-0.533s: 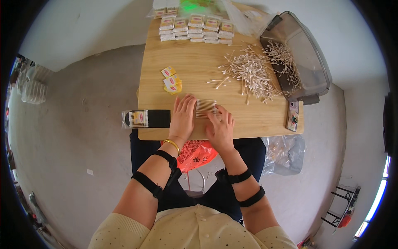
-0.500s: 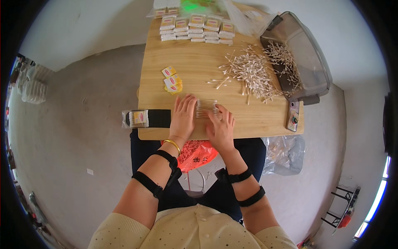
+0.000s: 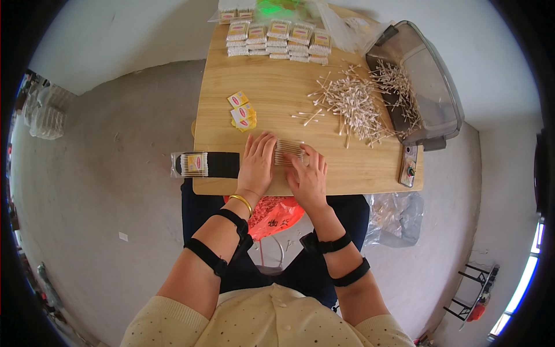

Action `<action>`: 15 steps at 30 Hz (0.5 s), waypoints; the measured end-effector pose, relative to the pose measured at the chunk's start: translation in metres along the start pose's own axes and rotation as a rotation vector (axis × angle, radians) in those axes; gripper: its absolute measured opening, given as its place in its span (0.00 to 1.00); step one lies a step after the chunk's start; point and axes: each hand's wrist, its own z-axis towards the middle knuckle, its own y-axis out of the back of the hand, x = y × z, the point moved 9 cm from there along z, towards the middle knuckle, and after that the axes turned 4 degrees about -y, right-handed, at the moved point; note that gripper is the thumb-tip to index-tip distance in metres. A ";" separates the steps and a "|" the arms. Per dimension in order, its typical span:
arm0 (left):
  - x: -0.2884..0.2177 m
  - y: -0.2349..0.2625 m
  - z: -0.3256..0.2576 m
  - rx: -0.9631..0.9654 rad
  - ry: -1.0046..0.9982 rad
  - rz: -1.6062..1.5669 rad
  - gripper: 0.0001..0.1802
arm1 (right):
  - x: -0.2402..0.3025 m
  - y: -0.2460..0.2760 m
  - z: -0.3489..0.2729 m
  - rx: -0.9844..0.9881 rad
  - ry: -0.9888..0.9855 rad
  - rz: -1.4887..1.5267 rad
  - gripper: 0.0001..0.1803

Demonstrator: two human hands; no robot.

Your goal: Manually arranging cotton swabs into plastic containers and sealing them into bags.

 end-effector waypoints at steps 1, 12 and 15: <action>0.000 0.000 0.000 0.004 -0.001 0.002 0.26 | 0.001 0.002 0.002 -0.005 0.000 -0.003 0.24; -0.002 0.002 -0.001 0.014 -0.007 0.005 0.28 | 0.002 0.001 0.009 -0.010 0.022 -0.031 0.24; -0.003 0.001 -0.001 0.022 -0.009 0.018 0.28 | 0.003 0.005 0.012 -0.019 0.019 -0.038 0.23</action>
